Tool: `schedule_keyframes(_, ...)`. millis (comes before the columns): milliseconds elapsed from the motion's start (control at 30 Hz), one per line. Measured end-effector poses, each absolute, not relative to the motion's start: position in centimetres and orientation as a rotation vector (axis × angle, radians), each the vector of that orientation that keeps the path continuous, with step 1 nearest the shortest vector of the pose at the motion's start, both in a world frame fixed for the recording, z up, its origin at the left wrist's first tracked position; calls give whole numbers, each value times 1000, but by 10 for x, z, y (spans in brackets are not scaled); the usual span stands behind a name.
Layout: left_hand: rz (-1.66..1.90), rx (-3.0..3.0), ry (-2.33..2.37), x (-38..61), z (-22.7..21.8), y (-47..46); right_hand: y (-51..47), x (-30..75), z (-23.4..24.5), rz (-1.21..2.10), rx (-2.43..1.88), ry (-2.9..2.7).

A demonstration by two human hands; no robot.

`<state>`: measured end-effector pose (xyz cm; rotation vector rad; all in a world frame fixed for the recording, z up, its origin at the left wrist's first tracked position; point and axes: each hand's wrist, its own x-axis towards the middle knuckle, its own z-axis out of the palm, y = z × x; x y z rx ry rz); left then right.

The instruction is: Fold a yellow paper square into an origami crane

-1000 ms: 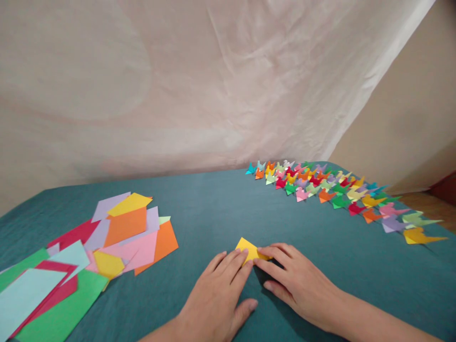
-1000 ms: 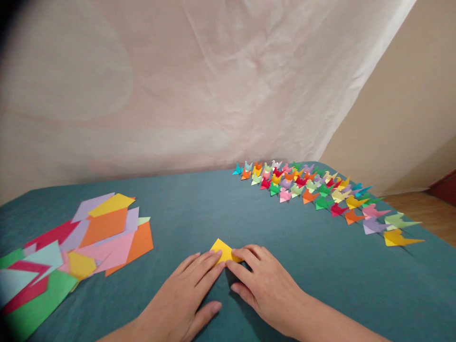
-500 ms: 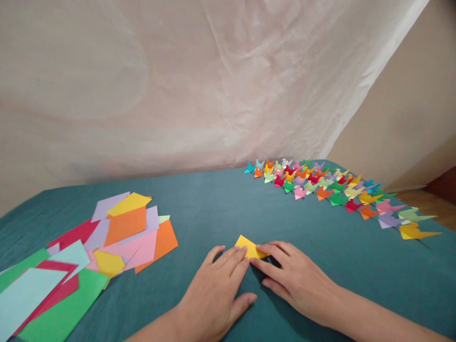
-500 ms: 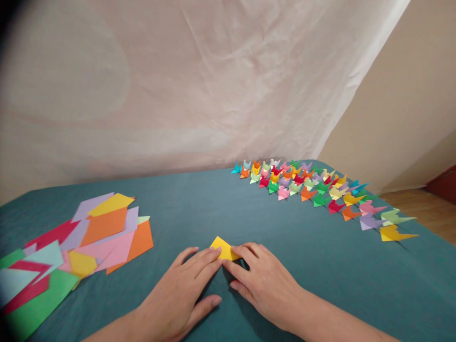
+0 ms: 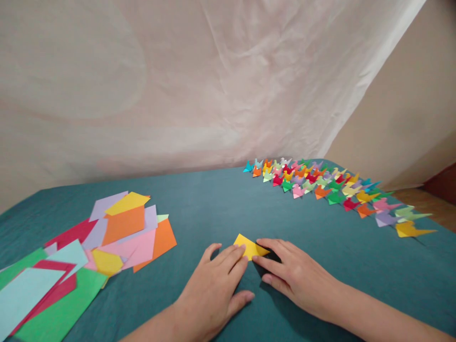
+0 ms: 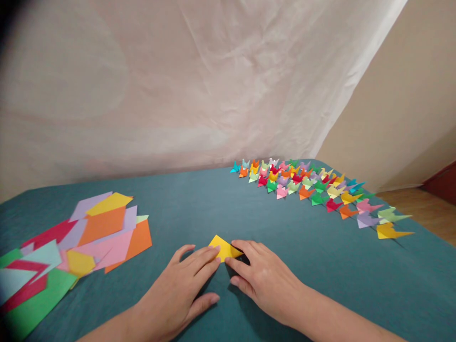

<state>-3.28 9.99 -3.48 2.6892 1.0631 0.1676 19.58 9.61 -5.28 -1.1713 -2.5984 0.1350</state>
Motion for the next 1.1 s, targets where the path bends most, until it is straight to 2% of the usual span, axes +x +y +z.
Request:
schedule_keyframes(600,227,2731,1047,-34,-34,101,103,210,-47,-74,-1152,-2549)
schedule_keyframes(1100,211,2751,1005,-34,-35,101,99,199,-50,14,-1007,-2559)
